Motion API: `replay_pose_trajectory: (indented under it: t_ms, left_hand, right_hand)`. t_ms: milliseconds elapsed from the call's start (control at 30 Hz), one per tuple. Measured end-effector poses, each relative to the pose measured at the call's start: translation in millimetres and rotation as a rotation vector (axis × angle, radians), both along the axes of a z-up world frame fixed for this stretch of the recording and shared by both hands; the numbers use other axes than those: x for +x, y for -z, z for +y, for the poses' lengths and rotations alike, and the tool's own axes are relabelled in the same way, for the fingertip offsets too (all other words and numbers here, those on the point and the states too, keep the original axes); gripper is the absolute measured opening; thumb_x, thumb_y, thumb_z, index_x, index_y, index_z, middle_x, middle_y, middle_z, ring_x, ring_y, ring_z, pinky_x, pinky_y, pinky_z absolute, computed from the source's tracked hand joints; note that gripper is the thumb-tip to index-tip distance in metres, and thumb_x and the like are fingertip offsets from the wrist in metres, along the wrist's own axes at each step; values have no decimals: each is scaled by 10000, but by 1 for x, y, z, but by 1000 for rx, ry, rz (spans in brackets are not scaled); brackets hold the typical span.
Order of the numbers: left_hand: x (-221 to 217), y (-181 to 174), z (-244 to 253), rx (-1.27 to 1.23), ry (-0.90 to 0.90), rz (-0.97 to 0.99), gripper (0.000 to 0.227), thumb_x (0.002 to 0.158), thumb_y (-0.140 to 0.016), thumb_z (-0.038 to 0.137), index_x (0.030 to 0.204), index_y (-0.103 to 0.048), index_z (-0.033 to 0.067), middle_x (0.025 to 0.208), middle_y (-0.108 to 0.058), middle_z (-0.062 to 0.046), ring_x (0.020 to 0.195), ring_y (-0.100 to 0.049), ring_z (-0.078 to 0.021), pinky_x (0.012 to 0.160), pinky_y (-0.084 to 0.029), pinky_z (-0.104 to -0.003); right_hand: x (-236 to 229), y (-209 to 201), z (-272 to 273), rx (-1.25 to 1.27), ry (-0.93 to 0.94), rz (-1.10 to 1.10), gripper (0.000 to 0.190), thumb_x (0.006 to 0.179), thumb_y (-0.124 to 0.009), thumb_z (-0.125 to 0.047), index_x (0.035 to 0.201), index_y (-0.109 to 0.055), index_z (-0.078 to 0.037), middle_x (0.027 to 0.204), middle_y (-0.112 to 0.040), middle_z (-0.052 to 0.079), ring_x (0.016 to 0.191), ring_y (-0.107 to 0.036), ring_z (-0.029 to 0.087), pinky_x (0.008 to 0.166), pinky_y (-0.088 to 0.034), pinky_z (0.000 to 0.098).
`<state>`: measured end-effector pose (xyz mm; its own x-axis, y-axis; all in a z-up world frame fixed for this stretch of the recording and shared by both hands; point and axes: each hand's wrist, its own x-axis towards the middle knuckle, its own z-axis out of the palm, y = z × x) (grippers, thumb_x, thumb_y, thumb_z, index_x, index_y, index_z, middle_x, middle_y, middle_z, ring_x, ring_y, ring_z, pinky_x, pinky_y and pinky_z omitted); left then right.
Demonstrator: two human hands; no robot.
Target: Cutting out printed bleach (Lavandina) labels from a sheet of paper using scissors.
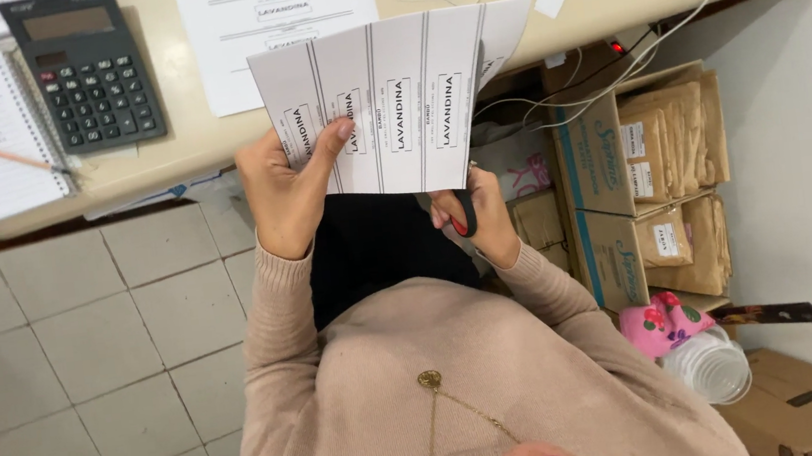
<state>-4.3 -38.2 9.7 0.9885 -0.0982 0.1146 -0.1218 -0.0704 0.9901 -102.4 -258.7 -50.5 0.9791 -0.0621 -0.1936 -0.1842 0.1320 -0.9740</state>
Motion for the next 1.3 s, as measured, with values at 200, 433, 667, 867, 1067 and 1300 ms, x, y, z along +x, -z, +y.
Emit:
replay_pose_trajectory:
  t_ms: [200,433,667,867,1067,1300]
  left_hand:
    - [8,2,-20,16,42,-1,205,948,-823,135,1040,-771,-42,868,-783,-64,757,-669,-60,696,-554,-229]
    - [19,3,-53,45,119,10,187,933,-814,126,1019,-774,-35,820,-776,-67,713,-652,-54,648,-535,-229]
    - [31,12,-77,65,156,29,205,920,-818,158,997,-777,-28,799,-779,-80,666,-681,-72,603,-545,-234]
    - [60,40,-101,96,194,-92,242,925,-811,194,1041,-781,-16,833,-787,-98,657,-699,-113,591,-557,-261]
    - [137,94,-161,139,220,-21,252,912,-809,264,975,-778,22,781,-779,-91,598,-709,-103,541,-574,-266]
    - [216,146,-235,102,261,-122,220,884,-824,252,915,-785,38,748,-784,-70,531,-696,-79,478,-581,-263]
  right_hand:
    - [3,16,-25,-80,-18,-46,71,981,-596,8,930,-611,54,699,-605,69,620,-600,137,603,-512,285]
    - [4,18,-53,-49,16,-209,90,912,-501,56,859,-558,13,717,-569,51,683,-587,154,672,-504,289]
    - [9,5,-65,-22,98,-221,172,998,-476,-21,840,-542,-11,588,-429,-19,627,-530,128,643,-489,274]
    - [27,20,-82,-9,165,-183,178,1011,-509,-42,851,-557,21,599,-439,1,592,-503,129,595,-457,286]
    - [80,85,-135,68,231,-157,232,998,-550,-46,773,-506,-11,620,-457,17,578,-510,149,558,-452,303]
    - [132,79,-184,-45,261,2,313,989,-597,-137,693,-534,-59,612,-517,26,547,-547,156,533,-437,298]
